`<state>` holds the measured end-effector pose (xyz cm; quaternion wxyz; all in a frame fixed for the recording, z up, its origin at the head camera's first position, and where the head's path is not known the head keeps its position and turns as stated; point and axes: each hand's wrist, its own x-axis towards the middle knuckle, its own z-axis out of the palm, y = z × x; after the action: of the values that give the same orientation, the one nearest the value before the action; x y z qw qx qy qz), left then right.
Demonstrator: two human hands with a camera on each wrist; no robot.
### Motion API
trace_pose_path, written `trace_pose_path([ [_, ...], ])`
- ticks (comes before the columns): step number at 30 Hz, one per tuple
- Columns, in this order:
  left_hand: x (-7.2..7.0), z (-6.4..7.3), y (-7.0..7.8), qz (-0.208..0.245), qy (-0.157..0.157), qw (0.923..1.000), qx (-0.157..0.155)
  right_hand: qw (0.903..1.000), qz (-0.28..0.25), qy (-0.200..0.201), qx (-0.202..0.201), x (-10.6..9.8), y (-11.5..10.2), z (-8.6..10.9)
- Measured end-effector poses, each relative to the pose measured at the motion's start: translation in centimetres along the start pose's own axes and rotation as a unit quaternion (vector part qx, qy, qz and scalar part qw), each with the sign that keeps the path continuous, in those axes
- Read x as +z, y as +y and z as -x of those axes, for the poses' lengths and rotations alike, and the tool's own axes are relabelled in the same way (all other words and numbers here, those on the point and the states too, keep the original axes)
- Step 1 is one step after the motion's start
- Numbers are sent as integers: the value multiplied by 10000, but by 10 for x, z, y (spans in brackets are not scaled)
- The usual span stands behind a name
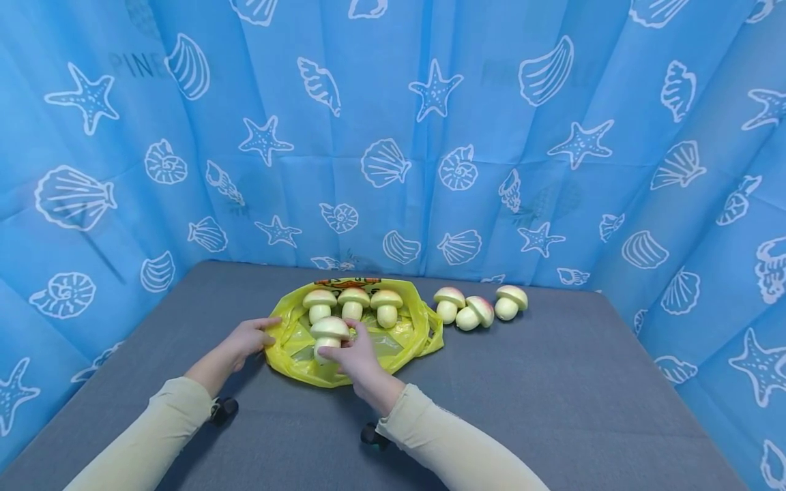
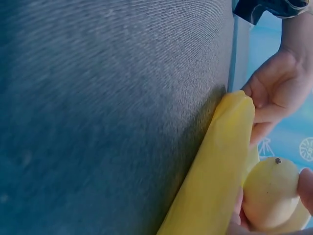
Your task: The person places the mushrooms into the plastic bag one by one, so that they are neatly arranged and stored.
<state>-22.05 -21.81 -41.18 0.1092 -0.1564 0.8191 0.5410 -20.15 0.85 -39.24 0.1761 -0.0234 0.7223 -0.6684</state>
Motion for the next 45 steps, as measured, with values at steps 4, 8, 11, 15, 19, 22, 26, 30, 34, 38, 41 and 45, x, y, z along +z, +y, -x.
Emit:
trace_pose_path([
  [4, 0, 1, 0, -43, -39, 9999, 88, 10000, -3, 37, 39, 8, 1, -3],
  [8, 1, 1, 0, -76, -33, 9999, 122, 10000, -23, 49, 4, 16, 2, -6],
  [11, 1, 1, -1, -82, -7, 9999, 105, 10000, -12, 84, 2, 22, 3, -9],
  [15, 1, 0, -1, -36, 42, 10000, 59, 9998, 69, 205, 39, 29, 5, -13],
  [19, 2, -1, -2, -60, 52, 10000, 60, 9994, 170, 280, 89, 35, 7, -16],
  [22, 2, -1, -2, -83, 36, 9999, 78, 9988, 314, 341, 158, 39, 8, -19],
  [26, 1, 1, -2, -95, -11, 9998, 171, 9975, 543, 419, 175, 43, 8, -22],
  [30, 0, 3, -2, -106, -39, 9996, 257, 9972, 651, 325, 151, 45, 8, -24],
  [34, 0, 4, -1, -125, -34, 9996, 262, 9970, 742, 135, 163, 45, 6, -22],
  [38, -1, 3, -1, -101, -44, 9996, 259, 9974, 693, 94, 156, 46, 6, -21],
  [41, -1, 2, -1, -89, -60, 9996, 248, 9973, 714, 92, 111, 46, 7, -23],
  [45, 0, 1, -1, -102, -52, 9997, 200, 9960, 883, 88, 50, 48, 7, -24],
])
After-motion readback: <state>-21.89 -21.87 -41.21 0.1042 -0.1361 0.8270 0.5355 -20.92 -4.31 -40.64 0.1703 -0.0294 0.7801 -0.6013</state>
